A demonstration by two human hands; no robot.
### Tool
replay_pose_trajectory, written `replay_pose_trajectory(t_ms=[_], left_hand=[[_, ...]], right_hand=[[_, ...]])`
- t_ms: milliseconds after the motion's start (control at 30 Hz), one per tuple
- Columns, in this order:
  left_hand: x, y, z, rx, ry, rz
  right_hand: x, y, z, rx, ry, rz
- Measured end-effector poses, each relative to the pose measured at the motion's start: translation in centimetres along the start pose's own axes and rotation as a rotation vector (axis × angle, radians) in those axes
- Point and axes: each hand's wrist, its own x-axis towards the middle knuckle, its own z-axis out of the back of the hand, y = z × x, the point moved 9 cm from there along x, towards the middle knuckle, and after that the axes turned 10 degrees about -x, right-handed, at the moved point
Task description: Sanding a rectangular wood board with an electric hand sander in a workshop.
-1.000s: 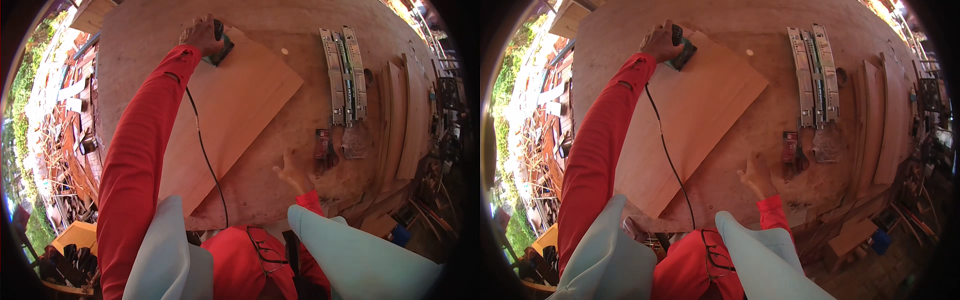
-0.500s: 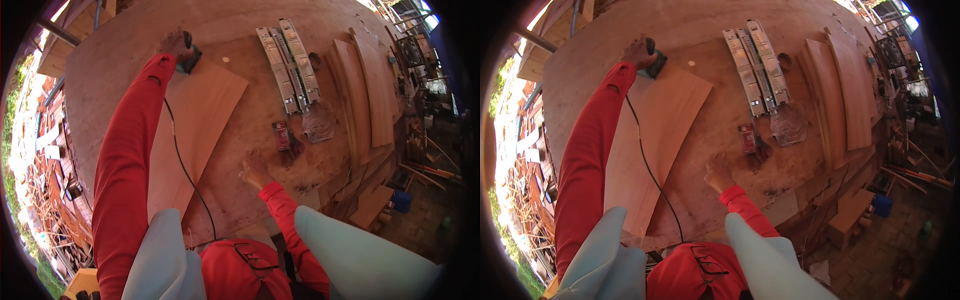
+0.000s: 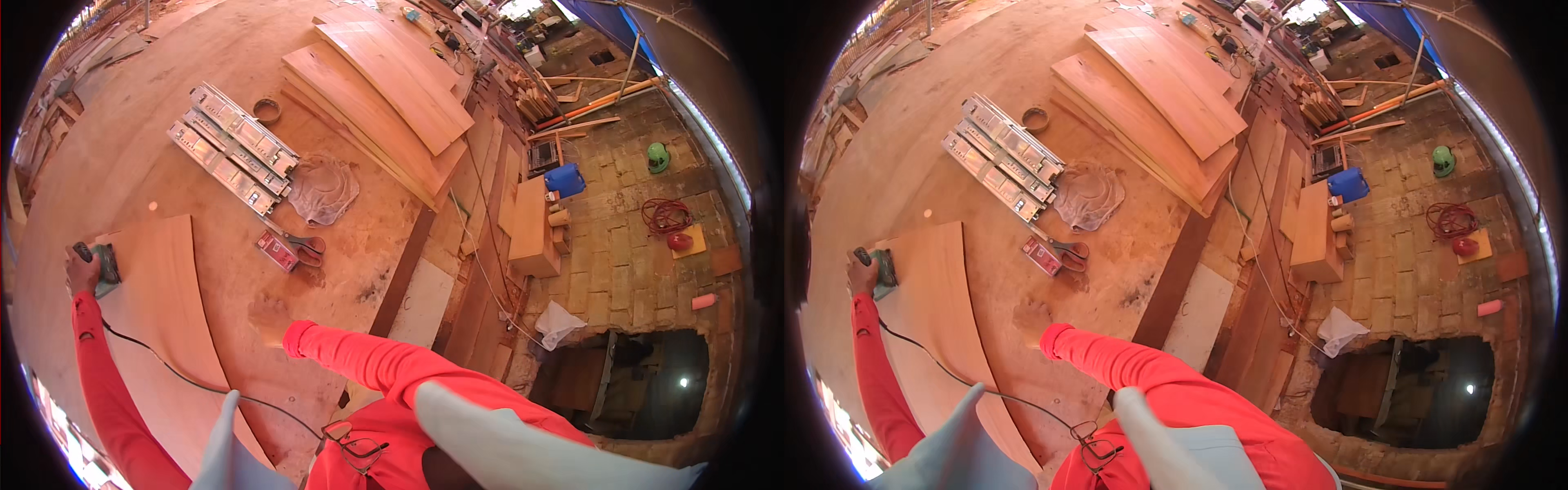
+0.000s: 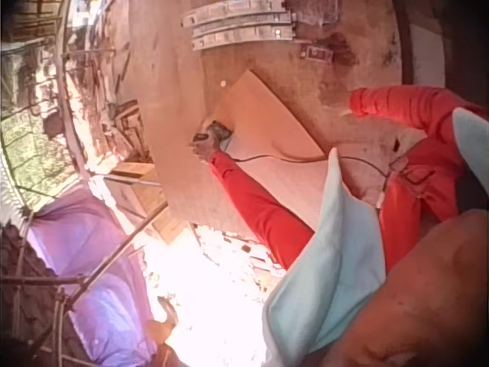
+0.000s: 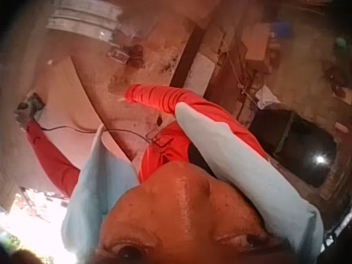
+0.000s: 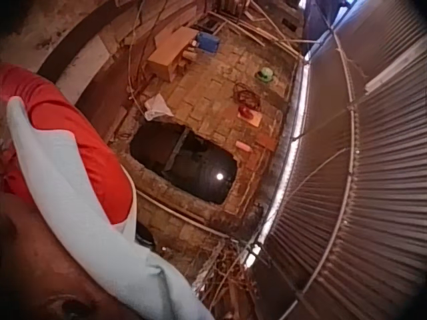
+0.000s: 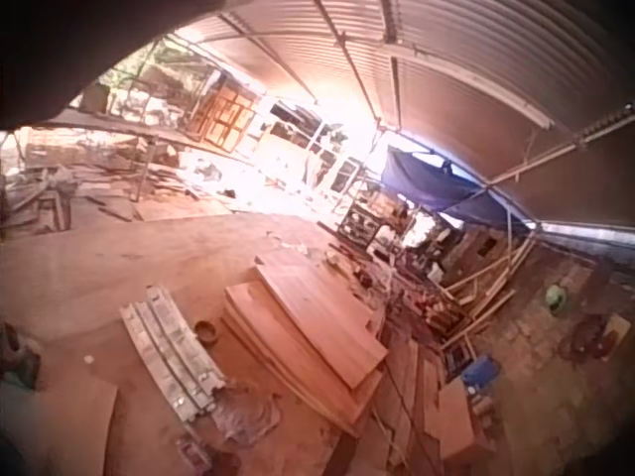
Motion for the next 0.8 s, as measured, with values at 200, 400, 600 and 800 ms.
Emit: replay_pose_trajectory(t_ms=[200, 400, 600, 800], left_hand=[[-10.0, 2.4, 5.7, -0.182, -0.073, -0.158], [-19.7, 1.8, 9.2, -0.099, -0.22, 0.015], [-32.3, 3.4, 15.3, -0.099, 0.015, 0.435], [-39.8, 7.8, 16.6, -0.116, 0.043, 0.434]], right_hand=[[0.9, 0.4, -3.1, 0.073, -0.12, 0.055], [3.4, -2.6, -4.9, -0.117, -0.049, 0.354], [1.1, 0.0, -0.6, -0.128, 0.157, 0.265], [1.5, -0.6, -0.1, -0.006, 0.212, 0.285]])
